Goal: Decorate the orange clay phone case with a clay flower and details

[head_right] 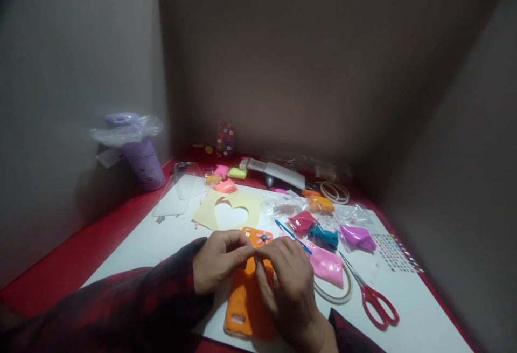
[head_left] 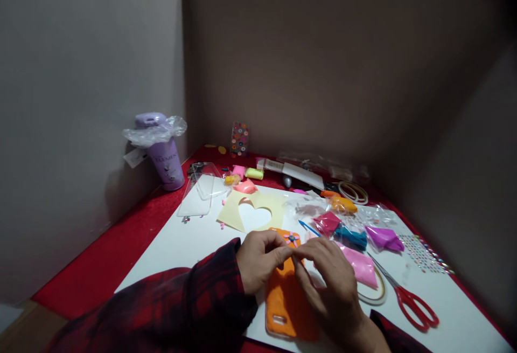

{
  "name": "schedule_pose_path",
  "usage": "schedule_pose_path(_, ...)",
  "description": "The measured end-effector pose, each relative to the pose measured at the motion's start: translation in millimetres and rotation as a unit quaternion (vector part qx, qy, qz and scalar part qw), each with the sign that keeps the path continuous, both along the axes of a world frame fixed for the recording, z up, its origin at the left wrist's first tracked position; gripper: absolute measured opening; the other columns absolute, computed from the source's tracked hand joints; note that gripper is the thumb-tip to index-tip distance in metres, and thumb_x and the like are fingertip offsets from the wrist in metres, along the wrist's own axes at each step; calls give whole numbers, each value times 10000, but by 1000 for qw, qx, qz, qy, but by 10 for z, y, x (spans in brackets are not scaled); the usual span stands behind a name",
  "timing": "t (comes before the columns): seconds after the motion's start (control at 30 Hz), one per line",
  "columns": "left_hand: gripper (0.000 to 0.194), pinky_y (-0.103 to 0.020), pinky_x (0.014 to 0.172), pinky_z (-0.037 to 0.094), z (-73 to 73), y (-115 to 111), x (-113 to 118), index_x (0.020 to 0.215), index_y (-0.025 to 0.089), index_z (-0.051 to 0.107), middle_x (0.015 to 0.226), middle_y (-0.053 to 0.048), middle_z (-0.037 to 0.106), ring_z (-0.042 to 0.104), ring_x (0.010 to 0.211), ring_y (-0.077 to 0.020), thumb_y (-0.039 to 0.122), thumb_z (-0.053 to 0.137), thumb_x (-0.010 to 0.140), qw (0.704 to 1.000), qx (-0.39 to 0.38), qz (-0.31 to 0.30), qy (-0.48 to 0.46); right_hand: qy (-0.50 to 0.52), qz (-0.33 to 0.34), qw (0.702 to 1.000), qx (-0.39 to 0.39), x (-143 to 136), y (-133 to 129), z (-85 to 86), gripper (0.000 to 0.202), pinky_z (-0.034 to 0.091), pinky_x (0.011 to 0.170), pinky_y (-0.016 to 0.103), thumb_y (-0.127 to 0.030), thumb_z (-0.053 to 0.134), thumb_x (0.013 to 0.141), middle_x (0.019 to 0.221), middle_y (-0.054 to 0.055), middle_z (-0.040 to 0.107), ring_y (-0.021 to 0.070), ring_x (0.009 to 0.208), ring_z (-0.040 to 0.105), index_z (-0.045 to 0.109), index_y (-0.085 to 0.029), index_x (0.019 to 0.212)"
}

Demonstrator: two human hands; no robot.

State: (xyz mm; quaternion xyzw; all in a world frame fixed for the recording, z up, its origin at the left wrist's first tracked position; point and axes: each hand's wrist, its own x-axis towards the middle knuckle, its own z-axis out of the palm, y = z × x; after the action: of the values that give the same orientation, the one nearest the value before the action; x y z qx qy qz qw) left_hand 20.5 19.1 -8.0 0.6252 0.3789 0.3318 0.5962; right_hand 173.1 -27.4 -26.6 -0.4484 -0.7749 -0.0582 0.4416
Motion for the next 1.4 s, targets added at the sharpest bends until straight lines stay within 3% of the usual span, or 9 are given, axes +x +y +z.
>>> schedule_pose_path(0.13, 259, -203, 525, 345, 1, -9, 4, 628, 123, 551, 550, 19, 506, 441, 529, -71, 352, 579, 745, 999, 48, -1, 22, 7, -15, 1000, 1, 3, 2, -10, 83, 380, 621, 316, -98, 551, 753, 694, 37, 554, 172, 680, 504, 545, -173, 787)
schedule_pose_path(0.3, 270, -170, 320, 237, 100, 30, -19, 701, 147, 500, 562, 8, 564, 399, 357, -51, 400, 593, 710, 983, -140, -28, -118, 117, -55, 991, -43, 26, 25, -14, 58, 408, 607, 282, -131, 567, 778, 710, 21, 570, 150, 667, 529, 558, -188, 782)
schedule_pose_path(0.4, 174, -161, 287, 266, 134, 78, -32, 707, 135, 509, 637, -37, 611, 496, 407, -88, 224, 625, 614, 964, -200, -24, -171, 154, -30, 983, -93, 25, 22, -15, 50, 433, 618, 272, -166, 552, 807, 747, 21, 590, 151, 691, 554, 582, -200, 827)
schedule_pose_path(0.53, 185, -152, 269, 257, 86, 84, -24, 697, 117, 544, 605, -12, 575, 469, 381, -72, 121, 606, 523, 950, -256, -22, -175, 162, 1, 982, -95, 8, 0, -7, 68, 439, 632, 273, -157, 547, 810, 764, 23, 591, 150, 699, 556, 580, -202, 849)
schedule_pose_path(0.67, 239, -147, 271, 209, 11, 31, -11, 737, 128, 560, 520, 30, 515, 407, 348, -52, 271, 690, 597, 953, -257, -59, -152, 141, 24, 988, -65, 0, -10, -6, 113, 427, 642, 288, -122, 564, 787, 762, 25, 584, 154, 699, 544, 576, -202, 865)
schedule_pose_path(0.77, 305, -155, 301, 207, -14, 14, -8, 690, 121, 551, 450, 49, 471, 356, 325, -31, 379, 702, 626, 966, -215, -43, -137, 147, 27, 986, -76, -6, -21, -1, 90, 422, 621, 284, -123, 570, 776, 742, 26, 575, 156, 685, 540, 564, -195, 830)
schedule_pose_path(0.97, 320, -151, 284, 183, 3, 35, -14, 694, 137, 524, 456, 51, 485, 353, 306, -31, 374, 721, 608, 962, -231, -44, -137, 173, 56, 975, -130, -2, -40, -2, 56, 429, 635, 278, -149, 535, 803, 761, 28, 572, 153, 702, 542, 554, -194, 831)
schedule_pose_path(1.13, 314, -135, 241, 147, -16, 47, -33, 735, 142, 499, 563, 26, 544, 394, 313, -30, 380, 687, 654, 946, -263, -86, -169, 186, 59, 972, -133, 14, -33, -25, 78, 431, 661, 286, -151, 509, 815, 788, 33, 575, 160, 734, 543, 553, -195, 862)
schedule_pose_path(1.4, 363, -132, 246, 160, -21, 58, -25, 723, 141, 490, 560, 30, 534, 399, 316, -27, 442, 680, 651, 953, -247, -82, -156, 163, 44, 979, -112, -6, -24, -31, 66, 430, 629, 272, -134, 538, 797, 734, 24, 570, 145, 677, 539, 560, -185, 833)
